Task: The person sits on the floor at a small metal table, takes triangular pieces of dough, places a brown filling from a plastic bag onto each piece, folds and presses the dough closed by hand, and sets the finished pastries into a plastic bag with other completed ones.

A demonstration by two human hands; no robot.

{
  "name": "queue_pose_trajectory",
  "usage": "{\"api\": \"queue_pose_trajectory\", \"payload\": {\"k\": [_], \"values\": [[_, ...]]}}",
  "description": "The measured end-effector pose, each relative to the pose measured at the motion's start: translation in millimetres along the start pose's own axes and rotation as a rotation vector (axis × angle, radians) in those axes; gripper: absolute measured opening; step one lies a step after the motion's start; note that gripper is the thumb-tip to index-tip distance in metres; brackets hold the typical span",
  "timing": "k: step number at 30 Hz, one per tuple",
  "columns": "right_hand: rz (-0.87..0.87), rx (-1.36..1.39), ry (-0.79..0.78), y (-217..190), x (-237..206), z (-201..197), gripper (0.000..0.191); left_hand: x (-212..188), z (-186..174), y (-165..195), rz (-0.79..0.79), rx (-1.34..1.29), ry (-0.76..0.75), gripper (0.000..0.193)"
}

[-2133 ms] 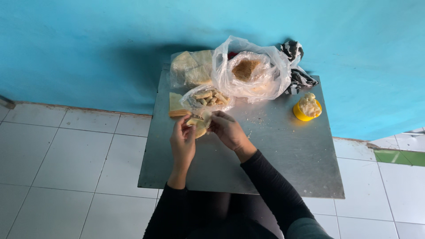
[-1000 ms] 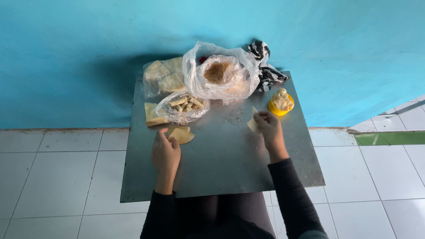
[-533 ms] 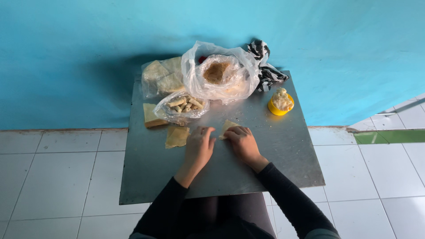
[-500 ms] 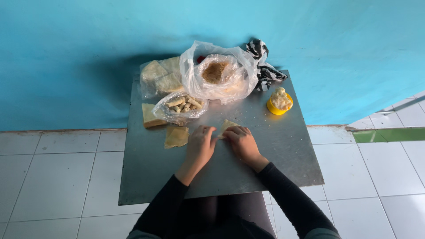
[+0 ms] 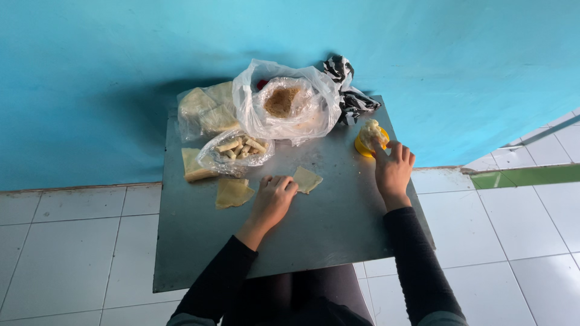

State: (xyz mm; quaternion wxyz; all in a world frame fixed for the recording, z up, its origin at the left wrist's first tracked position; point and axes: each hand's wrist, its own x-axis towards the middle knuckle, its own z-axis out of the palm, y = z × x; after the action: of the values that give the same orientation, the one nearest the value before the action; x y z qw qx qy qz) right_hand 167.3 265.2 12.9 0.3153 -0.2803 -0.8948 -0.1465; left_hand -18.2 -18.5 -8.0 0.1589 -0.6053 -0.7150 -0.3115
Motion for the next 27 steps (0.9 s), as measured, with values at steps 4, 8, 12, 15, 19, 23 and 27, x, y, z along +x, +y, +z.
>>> {"api": "queue_pose_trajectory", "payload": {"k": [4, 8, 12, 15, 19, 23, 27], "values": [[0.037, 0.077, -0.019, 3, 0, 4, 0.028, 1, -4, -1, 0.027, -0.034, 0.001, 0.018], [0.192, 0.281, -0.12, 3, 13, -3, 0.027, -1, -4, -3, 0.054, 0.063, -0.09, 0.017], [0.262, 0.679, -0.167, -14, 17, -14, 0.039, -3, -7, -8, 0.067, 0.012, -0.109, 0.018], [0.212, 1.094, -0.49, -52, 7, -15, 0.053, -3, -10, -13, -0.06, -0.225, -0.027, 0.013], [0.007, 0.809, -0.568, -112, -5, -9, 0.062, -4, -14, -17, -0.044, -0.181, -0.009, 0.012], [-0.22, 0.547, -0.449, -131, -6, -12, 0.058, -5, -12, -17, -0.038, -0.13, -0.017, 0.012], [-0.491, 0.064, -0.343, -130, -7, -14, 0.062, -5, -8, -19, -0.046, -0.132, -0.023, 0.011]]}}
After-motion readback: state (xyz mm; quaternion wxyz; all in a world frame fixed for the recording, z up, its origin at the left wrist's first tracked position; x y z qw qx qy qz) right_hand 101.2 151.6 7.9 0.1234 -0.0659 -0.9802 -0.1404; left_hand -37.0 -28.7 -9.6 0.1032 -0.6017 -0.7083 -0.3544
